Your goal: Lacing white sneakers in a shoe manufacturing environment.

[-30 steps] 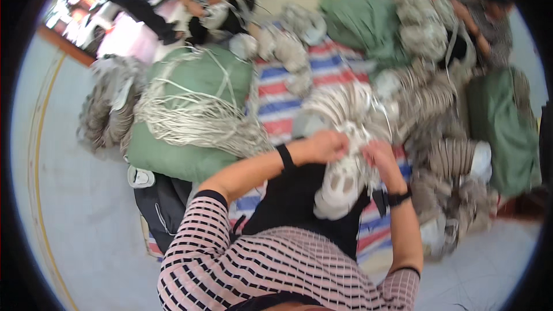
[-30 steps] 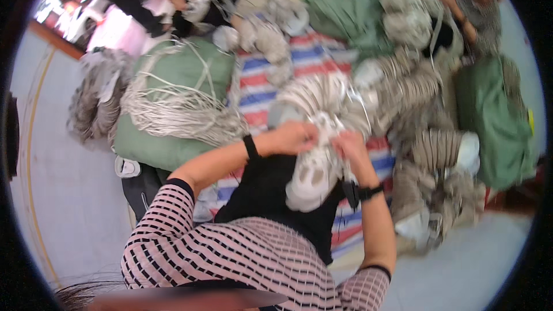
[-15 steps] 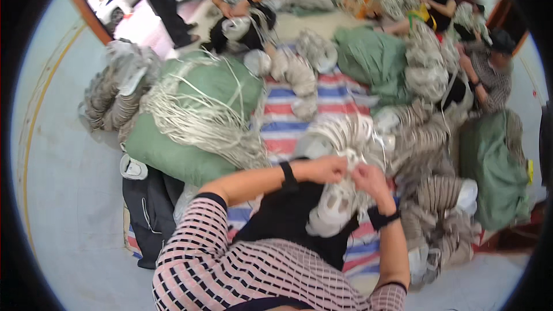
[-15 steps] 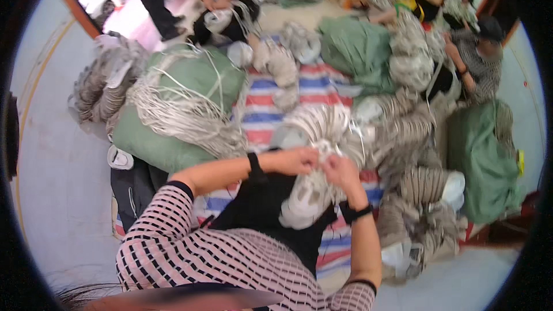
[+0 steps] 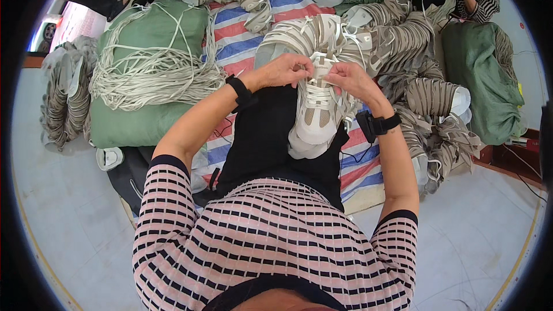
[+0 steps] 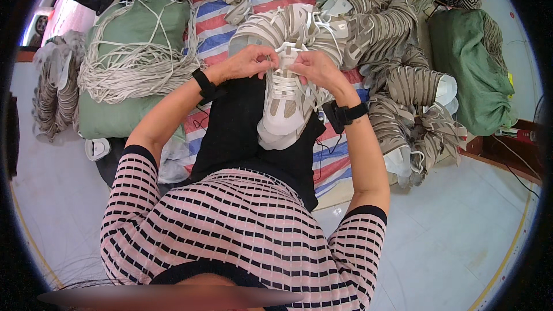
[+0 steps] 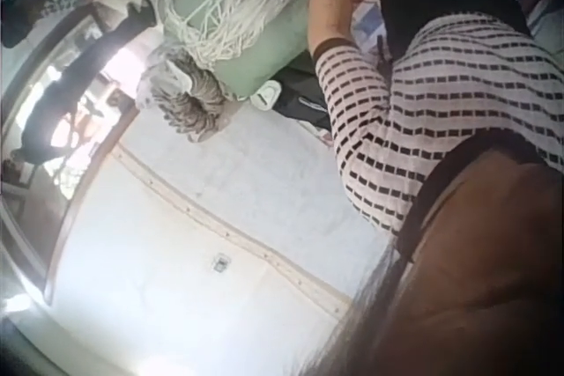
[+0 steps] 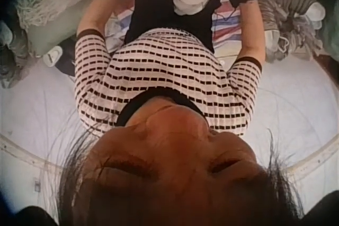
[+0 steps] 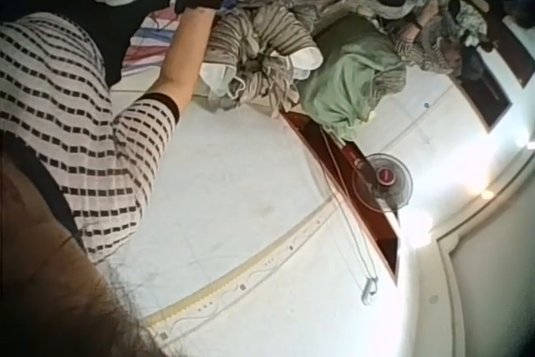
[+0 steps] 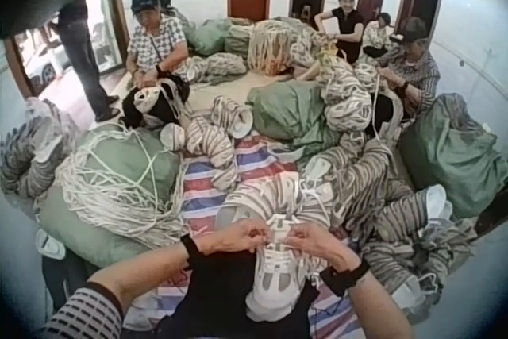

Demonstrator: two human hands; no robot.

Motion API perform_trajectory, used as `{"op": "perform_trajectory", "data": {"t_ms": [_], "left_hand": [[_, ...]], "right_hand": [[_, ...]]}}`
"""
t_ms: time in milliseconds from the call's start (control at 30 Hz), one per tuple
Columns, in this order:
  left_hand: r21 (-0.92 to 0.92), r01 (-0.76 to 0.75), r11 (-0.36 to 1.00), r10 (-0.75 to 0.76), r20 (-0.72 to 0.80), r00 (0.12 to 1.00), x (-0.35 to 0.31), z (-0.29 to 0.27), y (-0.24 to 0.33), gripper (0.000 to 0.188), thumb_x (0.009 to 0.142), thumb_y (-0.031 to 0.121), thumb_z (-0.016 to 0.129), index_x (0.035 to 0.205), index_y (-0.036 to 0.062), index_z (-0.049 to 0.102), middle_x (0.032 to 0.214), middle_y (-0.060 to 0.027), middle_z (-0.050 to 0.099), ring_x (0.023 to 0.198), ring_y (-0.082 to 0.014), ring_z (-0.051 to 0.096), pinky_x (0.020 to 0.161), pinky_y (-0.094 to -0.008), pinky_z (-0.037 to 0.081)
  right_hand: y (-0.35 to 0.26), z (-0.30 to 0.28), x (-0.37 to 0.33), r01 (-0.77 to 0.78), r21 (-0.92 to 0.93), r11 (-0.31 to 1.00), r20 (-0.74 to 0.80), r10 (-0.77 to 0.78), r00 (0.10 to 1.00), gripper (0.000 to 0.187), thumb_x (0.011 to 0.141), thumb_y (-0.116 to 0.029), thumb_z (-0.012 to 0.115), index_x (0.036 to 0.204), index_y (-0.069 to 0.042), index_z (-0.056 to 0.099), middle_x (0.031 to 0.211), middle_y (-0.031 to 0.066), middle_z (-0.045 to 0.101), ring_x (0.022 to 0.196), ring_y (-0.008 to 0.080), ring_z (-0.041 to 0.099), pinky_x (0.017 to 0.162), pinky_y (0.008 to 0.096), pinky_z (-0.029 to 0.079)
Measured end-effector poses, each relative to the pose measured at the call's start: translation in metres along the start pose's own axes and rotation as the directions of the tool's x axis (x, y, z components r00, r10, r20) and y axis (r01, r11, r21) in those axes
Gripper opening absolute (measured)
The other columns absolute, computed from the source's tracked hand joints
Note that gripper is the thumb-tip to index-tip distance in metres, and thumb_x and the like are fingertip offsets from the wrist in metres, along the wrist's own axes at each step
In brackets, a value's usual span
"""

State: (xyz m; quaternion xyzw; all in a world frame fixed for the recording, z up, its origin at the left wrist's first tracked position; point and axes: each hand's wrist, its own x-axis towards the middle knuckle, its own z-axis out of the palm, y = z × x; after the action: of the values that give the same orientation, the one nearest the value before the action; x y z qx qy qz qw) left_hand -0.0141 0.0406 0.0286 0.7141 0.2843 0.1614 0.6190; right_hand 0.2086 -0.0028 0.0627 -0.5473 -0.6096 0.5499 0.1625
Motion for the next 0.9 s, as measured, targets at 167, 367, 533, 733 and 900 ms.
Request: {"op": "perform_trajectory", "data": {"t_ms": [167, 367, 533, 733, 900], "left_hand": [[0.065, 0.019, 0.998, -0.019, -0.004, 1.000, -0.003, 0.003, 0.002, 0.015, 0.080, 0.011, 0.056, 0.093, 0.0042, 0.058, 0.079, -0.0021, 0.057, 0.057, -0.0106, 0.053, 0.055, -0.0250, 0.043], [0.567, -0.207, 0.797, 0.327, -0.117, 0.938, -0.007, 0.026, 0.008, 0.015, 0.074, 0.009, 0.056, 0.089, 0.0062, 0.054, 0.081, -0.0102, 0.059, 0.070, -0.0274, 0.059, 0.058, -0.0360, 0.046], [0.661, -0.236, 0.713, 0.418, -0.129, 0.899, -0.008, 0.036, 0.005, 0.023, 0.075, 0.008, 0.058, 0.097, 0.0079, 0.051, 0.085, -0.0087, 0.058, 0.070, -0.0307, 0.060, 0.058, -0.0391, 0.047], [0.765, -0.256, 0.592, 0.402, -0.005, 0.915, -0.005, 0.031, 0.002, 0.017, 0.077, 0.009, 0.056, 0.093, 0.0071, 0.052, 0.084, -0.0092, 0.054, 0.070, -0.0333, 0.058, 0.059, -0.0416, 0.047], [0.455, -0.292, 0.841, 0.288, 0.079, 0.954, 0.005, 0.014, 0.002, 0.009, 0.079, 0.010, 0.059, 0.084, 0.0041, 0.056, 0.080, -0.0067, 0.054, 0.070, -0.0206, 0.055, 0.062, -0.0329, 0.044]], "right_hand": [[0.000, 0.001, -0.003, -0.002, 0.021, 1.000, 0.016, 0.002, 1.000, 0.018, 0.085, -0.019, 0.060, 0.074, -0.005, 0.058, 0.056, -0.0033, 0.053, 0.050, 0.0025, 0.041, 0.046, 0.0195, 0.028], [0.001, 0.000, -0.006, 0.005, 0.018, 1.000, 0.013, -0.005, 1.000, 0.016, 0.084, -0.020, 0.060, 0.079, -0.005, 0.057, 0.057, -0.0039, 0.052, 0.051, 0.0027, 0.042, 0.046, 0.0193, 0.028], [0.012, 0.014, -0.013, 0.352, -0.047, 0.935, -0.182, -0.354, 0.917, 0.016, 0.079, -0.011, 0.062, 0.090, -0.004, 0.053, 0.065, 0.0018, 0.054, 0.058, 0.0073, 0.047, 0.052, 0.0240, 0.037], [0.012, 0.023, -0.023, 0.381, -0.491, 0.783, -0.222, -0.536, 0.815, 0.025, 0.074, -0.006, 0.058, 0.099, -0.005, 0.055, 0.084, 0.0190, 0.059, 0.076, 0.0353, 0.058, 0.065, 0.0399, 0.046], [-0.005, 0.027, -0.031, 0.336, -0.665, 0.667, -0.134, -0.549, 0.825, 0.017, 0.072, -0.013, 0.061, 0.085, -0.002, 0.056, 0.072, 0.0162, 0.059, 0.071, 0.0337, 0.058, 0.063, 0.0412, 0.045]]}}
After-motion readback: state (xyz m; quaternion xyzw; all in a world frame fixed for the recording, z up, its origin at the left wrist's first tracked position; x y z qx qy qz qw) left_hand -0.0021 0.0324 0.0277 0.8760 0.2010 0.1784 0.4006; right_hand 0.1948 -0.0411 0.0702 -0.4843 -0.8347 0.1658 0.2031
